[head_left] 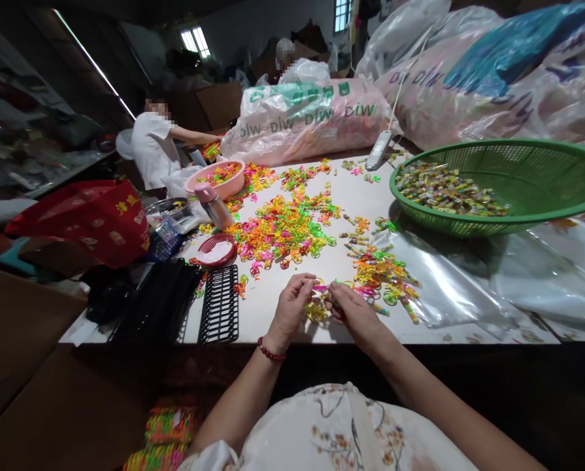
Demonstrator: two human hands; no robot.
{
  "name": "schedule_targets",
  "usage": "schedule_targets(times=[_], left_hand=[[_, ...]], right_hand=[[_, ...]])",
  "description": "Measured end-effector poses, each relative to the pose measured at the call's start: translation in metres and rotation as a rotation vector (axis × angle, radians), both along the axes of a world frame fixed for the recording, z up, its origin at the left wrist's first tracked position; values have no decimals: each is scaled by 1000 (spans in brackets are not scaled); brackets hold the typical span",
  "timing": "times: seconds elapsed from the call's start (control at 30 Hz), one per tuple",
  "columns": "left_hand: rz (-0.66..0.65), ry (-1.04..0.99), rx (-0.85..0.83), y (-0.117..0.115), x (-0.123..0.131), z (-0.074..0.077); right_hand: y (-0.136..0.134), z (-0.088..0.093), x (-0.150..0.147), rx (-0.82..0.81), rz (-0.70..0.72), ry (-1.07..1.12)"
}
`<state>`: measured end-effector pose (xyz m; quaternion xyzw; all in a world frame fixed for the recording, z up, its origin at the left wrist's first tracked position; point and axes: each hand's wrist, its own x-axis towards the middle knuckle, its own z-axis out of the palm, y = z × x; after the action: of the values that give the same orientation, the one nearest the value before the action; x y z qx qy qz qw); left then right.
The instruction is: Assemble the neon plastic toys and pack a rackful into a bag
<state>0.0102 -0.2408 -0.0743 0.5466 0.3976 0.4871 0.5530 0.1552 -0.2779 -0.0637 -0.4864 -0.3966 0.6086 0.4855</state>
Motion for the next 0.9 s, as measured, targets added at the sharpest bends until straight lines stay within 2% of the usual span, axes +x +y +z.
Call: schedule_targets(times=[0.07, 0.13, 0.23, 0.33, 0.43, 0.53, 0.6, 0.67, 0.73, 0.8, 0.9], left_hand=[[-35, 180, 199, -1, -7, 6], [-70, 304, 337, -2, -14, 12], [-62, 338, 383, -4, -19, 15], [8, 152, 252, -9, -11, 10], [111, -162, -52, -18, 3, 3], [64, -295, -315, -26, 13, -1], [44, -307, -342, -28, 14, -2], [123, -297, -306, -26, 13, -2], [229, -271, -281, -23, 11, -2], [284, -252, -269, -21, 11, -2], [243, -241, -273, -22, 13, -3]], right_hand=[[-2, 0, 1, -54, 27, 69], [-5, 2, 4, -65, 77, 26], [-10, 3, 3, -9, 149, -87], [-14, 1, -4, 56, 148, -115], [-15, -5, -13, 80, 122, -103], [-16, -10, -15, 110, 129, -149], [-16, -12, -13, 169, 172, -223], [-16, -13, -8, 241, 184, -316], [-14, -15, -2, 248, 134, -364], [-11, -16, 2, 179, 58, -317], [-8, -16, 4, 92, 2, -152]])
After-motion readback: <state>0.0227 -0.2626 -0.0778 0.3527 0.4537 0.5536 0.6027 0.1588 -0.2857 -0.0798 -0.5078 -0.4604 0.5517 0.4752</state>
